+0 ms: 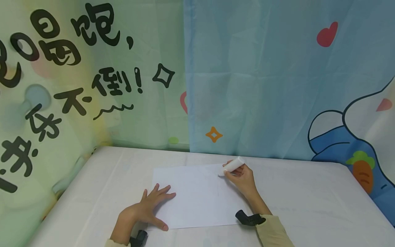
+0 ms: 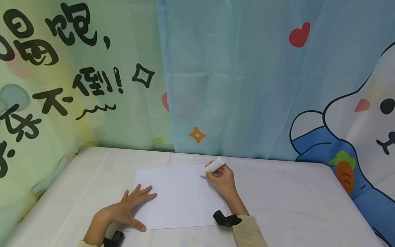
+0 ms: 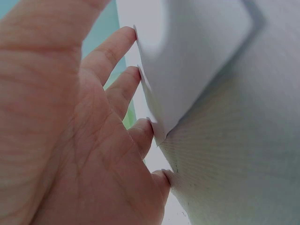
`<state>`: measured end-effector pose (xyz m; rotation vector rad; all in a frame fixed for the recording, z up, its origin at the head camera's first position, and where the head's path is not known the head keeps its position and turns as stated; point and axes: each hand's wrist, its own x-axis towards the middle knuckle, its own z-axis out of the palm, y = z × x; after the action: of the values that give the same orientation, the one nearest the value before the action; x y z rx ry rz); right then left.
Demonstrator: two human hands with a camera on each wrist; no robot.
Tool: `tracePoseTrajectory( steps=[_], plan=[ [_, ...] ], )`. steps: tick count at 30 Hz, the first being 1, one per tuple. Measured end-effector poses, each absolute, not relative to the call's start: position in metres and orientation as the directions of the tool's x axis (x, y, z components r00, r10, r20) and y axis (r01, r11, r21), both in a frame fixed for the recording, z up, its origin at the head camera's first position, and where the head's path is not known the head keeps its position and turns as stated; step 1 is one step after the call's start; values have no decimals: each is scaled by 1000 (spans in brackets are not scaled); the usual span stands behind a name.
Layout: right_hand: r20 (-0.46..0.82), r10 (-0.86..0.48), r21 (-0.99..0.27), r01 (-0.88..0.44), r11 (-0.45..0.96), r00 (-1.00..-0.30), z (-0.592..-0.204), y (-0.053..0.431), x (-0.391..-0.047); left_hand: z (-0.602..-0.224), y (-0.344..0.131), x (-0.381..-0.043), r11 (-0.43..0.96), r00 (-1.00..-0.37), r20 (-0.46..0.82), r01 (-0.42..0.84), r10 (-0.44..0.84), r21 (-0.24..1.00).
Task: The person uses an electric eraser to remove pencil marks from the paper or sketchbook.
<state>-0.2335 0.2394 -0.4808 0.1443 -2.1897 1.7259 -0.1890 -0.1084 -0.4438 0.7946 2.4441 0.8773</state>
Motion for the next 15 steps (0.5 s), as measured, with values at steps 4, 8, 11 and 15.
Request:
tracePoseTrajectory(
  steps=[4, 8, 11, 15],
  plan=[
    [337, 131, -921, -298, 250, -932, -481, 240, -234, -443, -108, -188, 639, -748, -193, 369, 635, 675],
    [346, 129, -921, -310, 237, -929, -481, 240, -233, -443, -108, -188, 642, -750, -197, 365, 632, 674],
    [337, 132, -923, -300, 239, -932, -481, 240, -233, -443, -108, -189, 644, -750, -198, 364, 631, 673],
    [325, 132, -925, -286, 249, -937, -480, 239, -232, -443, -108, -189, 641, -748, -197, 366, 634, 675]
  ],
)
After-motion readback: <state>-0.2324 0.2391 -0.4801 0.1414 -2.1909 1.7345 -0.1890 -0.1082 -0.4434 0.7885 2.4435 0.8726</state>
